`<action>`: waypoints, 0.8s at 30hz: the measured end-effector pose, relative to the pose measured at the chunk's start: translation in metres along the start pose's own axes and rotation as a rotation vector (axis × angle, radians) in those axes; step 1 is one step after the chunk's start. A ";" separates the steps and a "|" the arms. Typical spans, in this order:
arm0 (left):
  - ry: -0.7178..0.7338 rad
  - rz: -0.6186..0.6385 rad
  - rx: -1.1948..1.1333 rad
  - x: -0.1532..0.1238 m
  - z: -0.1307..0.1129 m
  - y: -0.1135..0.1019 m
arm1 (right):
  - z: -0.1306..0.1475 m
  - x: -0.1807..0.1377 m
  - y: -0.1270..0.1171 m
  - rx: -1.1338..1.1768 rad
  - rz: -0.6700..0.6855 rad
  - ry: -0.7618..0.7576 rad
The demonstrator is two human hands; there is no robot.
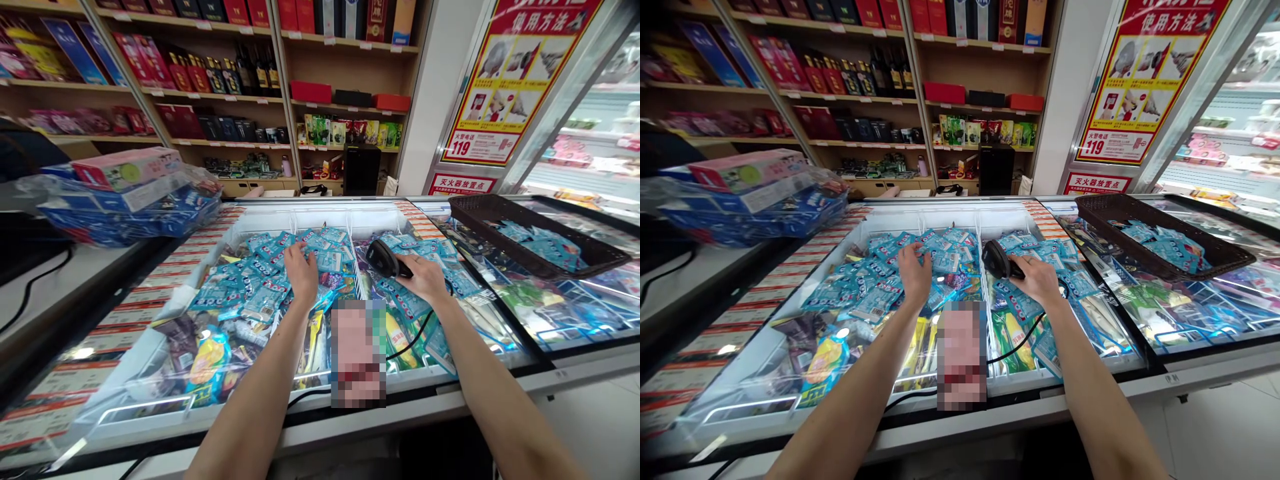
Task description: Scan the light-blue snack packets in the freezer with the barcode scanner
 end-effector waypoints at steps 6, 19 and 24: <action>0.390 0.473 0.187 -0.021 -0.037 0.025 | -0.012 -0.002 0.000 -0.019 -0.026 0.083; 0.425 0.534 0.247 -0.031 -0.043 0.034 | -0.013 0.001 -0.012 0.034 -0.096 0.181; 0.491 0.723 0.136 -0.044 -0.064 0.047 | -0.015 0.003 -0.036 0.159 -0.164 0.249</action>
Point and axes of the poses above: each hand's wrist, its own x-axis towards the middle knuckle, its own y-axis out of the palm, z = x × y, the point moved 5 cm from there along x, towards the middle knuckle, and after that the axes turned 10 degrees about -x, right-handed, at the moved point
